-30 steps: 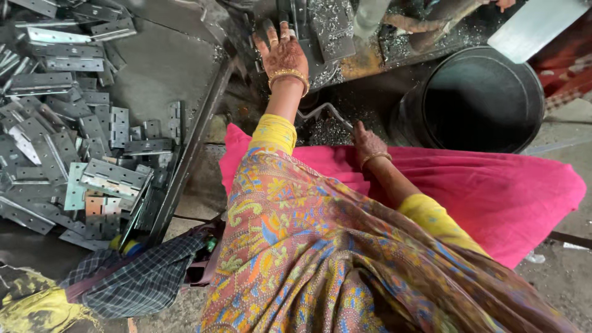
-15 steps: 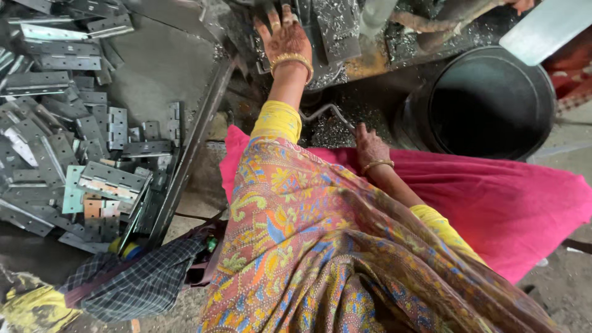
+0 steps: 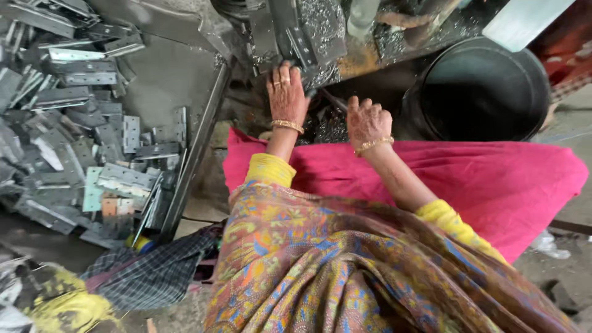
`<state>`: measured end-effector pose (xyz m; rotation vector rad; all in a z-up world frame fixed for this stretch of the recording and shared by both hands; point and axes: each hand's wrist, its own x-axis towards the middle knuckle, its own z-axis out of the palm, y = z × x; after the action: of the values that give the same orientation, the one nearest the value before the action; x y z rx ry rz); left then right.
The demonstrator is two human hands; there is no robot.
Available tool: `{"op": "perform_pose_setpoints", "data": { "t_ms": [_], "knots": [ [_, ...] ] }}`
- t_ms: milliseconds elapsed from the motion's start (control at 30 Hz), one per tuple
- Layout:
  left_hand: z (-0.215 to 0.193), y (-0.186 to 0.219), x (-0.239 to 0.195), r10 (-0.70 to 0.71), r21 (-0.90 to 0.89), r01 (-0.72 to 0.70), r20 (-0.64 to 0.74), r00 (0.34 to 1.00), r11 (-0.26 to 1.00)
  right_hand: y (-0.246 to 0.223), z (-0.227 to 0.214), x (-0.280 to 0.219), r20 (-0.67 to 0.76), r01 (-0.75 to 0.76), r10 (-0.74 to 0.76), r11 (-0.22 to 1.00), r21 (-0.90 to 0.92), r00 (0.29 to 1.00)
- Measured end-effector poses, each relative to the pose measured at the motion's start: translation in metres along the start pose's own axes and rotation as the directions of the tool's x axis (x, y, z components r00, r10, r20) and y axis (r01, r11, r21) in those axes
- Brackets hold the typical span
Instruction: The person picks up metal brackets from a pile, feeds them one by one into a punch press machine for processing, and then places them back into a container.
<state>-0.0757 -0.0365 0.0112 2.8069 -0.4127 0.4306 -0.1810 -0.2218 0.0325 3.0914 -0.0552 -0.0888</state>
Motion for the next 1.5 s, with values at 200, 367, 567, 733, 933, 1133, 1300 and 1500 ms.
{"op": "perform_pose_setpoints", "data": {
  "t_ms": [200, 367, 567, 733, 933, 1133, 1300, 1500],
  "knots": [
    [0.002, 0.003, 0.066, 0.17, 0.035, -0.168, -0.342, 0.924, 0.985, 0.006, 0.009, 0.009, -0.004, 0.034, -0.034, 0.998, 0.044, 0.999],
    [0.014, 0.075, 0.12, 0.033, 0.424, -0.112, 0.189, 0.981, 0.899, 0.004, 0.004, 0.0, 0.106, -0.014, 0.003, 0.995, 0.099, 0.994],
    [0.017, 0.04, 0.061, 0.021, 0.078, -0.008, -0.172, 0.985, 0.997, 0.006, 0.005, -0.003, 0.08, -0.009, 0.0, 0.993, 0.115, 0.997],
    [0.035, 0.009, 0.017, 0.24, 0.271, -0.225, -0.022, 0.971, 0.936, 0.003, 0.016, -0.001, 0.232, -0.059, 0.029, 0.99, 0.126, 0.972],
    [-0.012, 0.048, 0.026, -0.124, 0.216, 0.082, 0.189, 0.974, 0.973, 0.008, 0.023, 0.003, 0.216, -0.052, 0.021, 0.989, 0.139, 0.976],
    [-0.046, 0.043, 0.049, -0.175, 0.156, 0.104, 0.565, 0.807, 0.982, 0.01, 0.02, -0.001, 0.216, -0.048, 0.016, 0.989, 0.142, 0.976],
    [0.028, 0.008, 0.054, -0.063, 0.226, -0.029, 0.387, 0.92, 0.974, 0.006, 0.007, 0.006, 0.044, 0.056, -0.059, 0.996, 0.071, 0.997],
    [0.007, 0.001, 0.07, -0.168, 0.19, 0.099, 0.391, 0.905, 0.977, 0.002, -0.038, 0.024, 0.106, 0.12, -0.119, 0.993, 0.003, 0.987]
  ]
}}
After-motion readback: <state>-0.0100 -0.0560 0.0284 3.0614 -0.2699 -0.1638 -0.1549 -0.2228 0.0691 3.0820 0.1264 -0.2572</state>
